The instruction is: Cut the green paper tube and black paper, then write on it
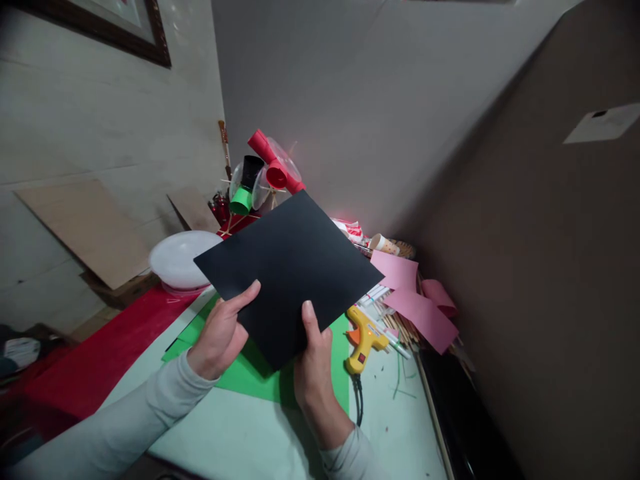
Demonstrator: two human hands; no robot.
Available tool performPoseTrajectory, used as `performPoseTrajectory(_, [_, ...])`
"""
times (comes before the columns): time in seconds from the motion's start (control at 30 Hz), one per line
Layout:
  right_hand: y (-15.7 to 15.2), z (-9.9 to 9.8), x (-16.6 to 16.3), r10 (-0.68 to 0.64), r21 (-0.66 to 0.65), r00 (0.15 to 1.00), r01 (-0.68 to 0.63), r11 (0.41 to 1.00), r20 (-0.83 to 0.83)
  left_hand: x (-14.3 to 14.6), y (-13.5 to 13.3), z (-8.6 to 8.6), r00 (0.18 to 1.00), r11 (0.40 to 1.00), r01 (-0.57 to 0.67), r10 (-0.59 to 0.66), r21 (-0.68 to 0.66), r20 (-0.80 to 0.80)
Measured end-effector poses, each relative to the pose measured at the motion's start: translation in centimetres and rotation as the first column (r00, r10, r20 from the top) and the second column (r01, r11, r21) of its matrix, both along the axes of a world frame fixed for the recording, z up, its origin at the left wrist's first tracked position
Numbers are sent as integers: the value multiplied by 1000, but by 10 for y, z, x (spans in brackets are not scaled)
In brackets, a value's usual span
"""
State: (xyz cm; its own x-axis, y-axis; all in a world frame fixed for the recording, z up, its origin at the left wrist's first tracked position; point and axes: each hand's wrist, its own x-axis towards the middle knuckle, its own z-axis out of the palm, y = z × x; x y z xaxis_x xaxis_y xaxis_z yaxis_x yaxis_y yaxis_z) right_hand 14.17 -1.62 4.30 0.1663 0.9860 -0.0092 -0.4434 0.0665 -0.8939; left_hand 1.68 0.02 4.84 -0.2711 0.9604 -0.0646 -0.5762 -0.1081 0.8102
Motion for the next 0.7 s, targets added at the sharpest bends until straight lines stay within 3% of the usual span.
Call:
performPoseTrajectory(0.17, [0,-1,1,-57,-63,988,67,996,146,1,-2,-1,1000,1000,18,-18,-15,20])
performPoseTrajectory(0.37, [-2,-10,-3,-109,-37,954,124,992,279,1,-2,4,997,997,49,-46,-64,60])
performPoseTrajectory(0.57, [-2,-6,-5,-128,-144,936,183,973,327,4,-2,10,986,991,60,-40,-116,164])
performPoseTrajectory(0.7, [-4,-5,-6,-137,-85,943,170,982,303,10,-3,13,975,990,0,32,-141,221])
